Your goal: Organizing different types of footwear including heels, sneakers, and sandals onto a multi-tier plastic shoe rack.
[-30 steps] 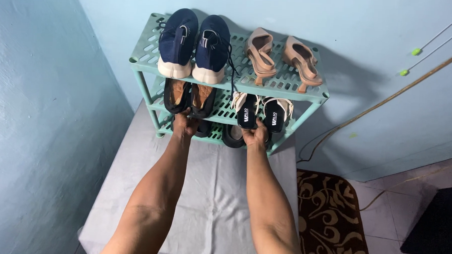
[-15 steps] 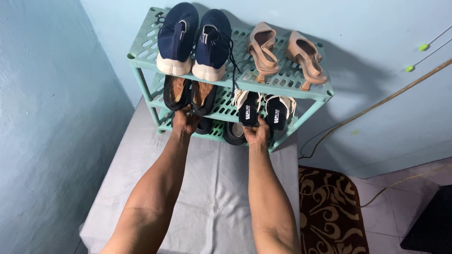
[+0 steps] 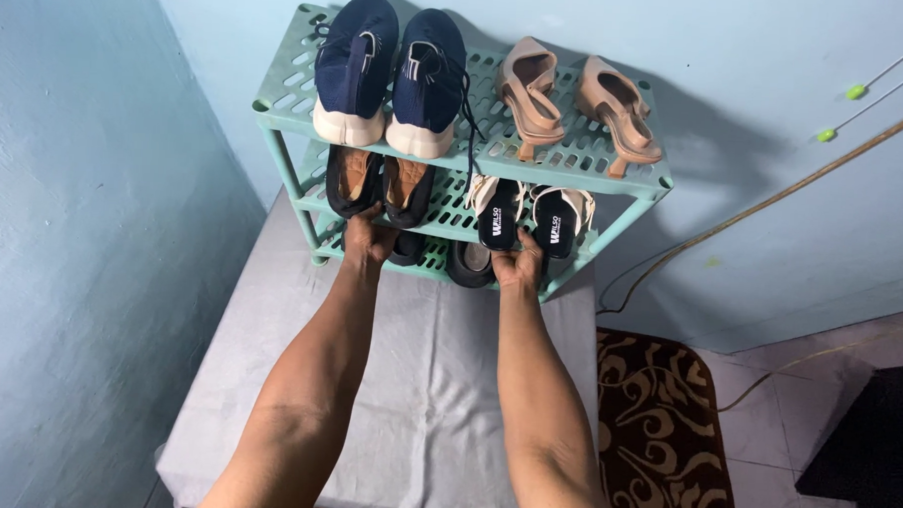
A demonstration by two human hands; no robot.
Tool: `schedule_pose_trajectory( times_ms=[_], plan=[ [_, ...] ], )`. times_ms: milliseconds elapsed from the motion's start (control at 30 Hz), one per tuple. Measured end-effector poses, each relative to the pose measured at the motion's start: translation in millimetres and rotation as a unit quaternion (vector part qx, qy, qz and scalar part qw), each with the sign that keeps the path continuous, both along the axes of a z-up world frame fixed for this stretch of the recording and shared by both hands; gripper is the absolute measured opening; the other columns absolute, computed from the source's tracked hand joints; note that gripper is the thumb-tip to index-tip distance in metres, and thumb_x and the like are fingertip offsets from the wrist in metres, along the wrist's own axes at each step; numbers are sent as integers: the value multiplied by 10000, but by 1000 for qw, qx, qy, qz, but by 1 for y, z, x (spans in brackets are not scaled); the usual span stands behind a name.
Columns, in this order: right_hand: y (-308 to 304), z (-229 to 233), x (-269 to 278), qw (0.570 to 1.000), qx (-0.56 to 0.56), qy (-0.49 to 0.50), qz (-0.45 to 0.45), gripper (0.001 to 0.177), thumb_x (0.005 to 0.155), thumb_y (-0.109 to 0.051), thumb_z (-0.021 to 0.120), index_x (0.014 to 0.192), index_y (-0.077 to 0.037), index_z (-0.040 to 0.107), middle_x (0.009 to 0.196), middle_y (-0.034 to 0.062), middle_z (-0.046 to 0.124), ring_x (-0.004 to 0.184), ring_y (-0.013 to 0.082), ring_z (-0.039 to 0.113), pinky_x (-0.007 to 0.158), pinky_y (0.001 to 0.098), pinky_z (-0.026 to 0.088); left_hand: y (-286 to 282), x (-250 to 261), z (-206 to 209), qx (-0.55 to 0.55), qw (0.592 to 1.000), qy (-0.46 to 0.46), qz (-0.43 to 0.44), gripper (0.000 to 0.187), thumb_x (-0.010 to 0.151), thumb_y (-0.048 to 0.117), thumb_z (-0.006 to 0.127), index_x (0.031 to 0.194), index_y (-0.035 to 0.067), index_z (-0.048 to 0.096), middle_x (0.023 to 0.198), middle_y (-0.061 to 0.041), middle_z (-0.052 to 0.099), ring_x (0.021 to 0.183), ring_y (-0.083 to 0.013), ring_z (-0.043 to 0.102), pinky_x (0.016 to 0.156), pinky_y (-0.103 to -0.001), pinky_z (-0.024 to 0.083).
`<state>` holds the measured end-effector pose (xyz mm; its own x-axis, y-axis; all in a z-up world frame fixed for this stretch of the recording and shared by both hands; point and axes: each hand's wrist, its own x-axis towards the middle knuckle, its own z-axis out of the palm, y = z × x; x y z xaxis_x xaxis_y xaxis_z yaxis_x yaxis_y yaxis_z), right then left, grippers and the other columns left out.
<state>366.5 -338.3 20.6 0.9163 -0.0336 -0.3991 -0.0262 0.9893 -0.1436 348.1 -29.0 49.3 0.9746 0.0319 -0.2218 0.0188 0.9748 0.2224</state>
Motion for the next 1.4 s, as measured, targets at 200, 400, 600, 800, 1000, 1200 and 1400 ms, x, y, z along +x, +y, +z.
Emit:
schedule_pose_trajectory(
  times_ms=[200, 400, 600, 800, 1000, 1200, 1400],
  plan=[
    [6, 14, -6, 1000, -24, -15, 4, 311, 881, 2, 639, 1190, 38, 622, 1166, 174, 697, 1098, 341, 698, 985, 518, 585, 1, 0, 1, -1, 1000, 1, 6, 479, 951, 20, 537, 1425, 72, 494, 1375, -157, 594, 1213, -364, 616, 1062, -574, 513],
    [0, 2, -4, 999, -17, -34, 9, 293, 884, 17, 658, 1172, 60, 629, 1148, 179, 708, 1086, 337, 708, 996, 491, 590, 4, -3, -8, 3, 1000, -16, 6, 458, 958, -2, 550, 1406, 83, 512, 1347, -106, 595, 1209, -316, 604, 1058, -581, 520],
    [0, -2, -9, 999, -27, -46, 3, 308, 859, 33, 670, 1164, 50, 631, 1130, 172, 713, 1074, 334, 712, 997, 486, 593, 5, -12, 0, -23, 999, -22, -8, 448, 957, 6, 547, 1400, 68, 517, 1356, -128, 602, 1219, -330, 609, 1053, -582, 517],
    [2, 2, -13, 998, -35, -50, 7, 322, 856, 40, 670, 1176, 56, 640, 1146, 169, 714, 1090, 325, 705, 1012, 482, 581, 7, -10, -5, -22, 1000, 2, -12, 432, 970, 20, 551, 1399, 48, 506, 1385, -153, 575, 1239, -353, 593, 1049, -615, 509],
    [5, 14, -15, 998, -50, -44, 0, 329, 865, 49, 657, 1193, 38, 636, 1171, 159, 696, 1112, 315, 693, 1029, 491, 571, 3, -24, 21, 23, 1000, 7, 4, 442, 966, 41, 566, 1401, 79, 498, 1398, -141, 555, 1260, -352, 586, 1043, -633, 514],
    [14, 4, -19, 997, -51, -54, 1, 323, 867, 58, 650, 1189, 52, 631, 1172, 166, 689, 1112, 321, 684, 1033, 494, 564, 23, -2, -25, 19, 1000, 16, -13, 411, 983, 90, 596, 1382, 41, 511, 1343, -178, 595, 1211, -375, 609, 1004, -620, 534],
    [15, 1, -34, 998, -32, -47, -4, 292, 853, 56, 670, 1143, 49, 638, 1135, 161, 703, 1076, 322, 702, 1017, 487, 572, 21, -18, -10, 28, 999, 20, -1, 380, 955, 63, 572, 1333, 61, 533, 1328, -157, 602, 1198, -364, 620, 1003, -635, 532]
  ],
)
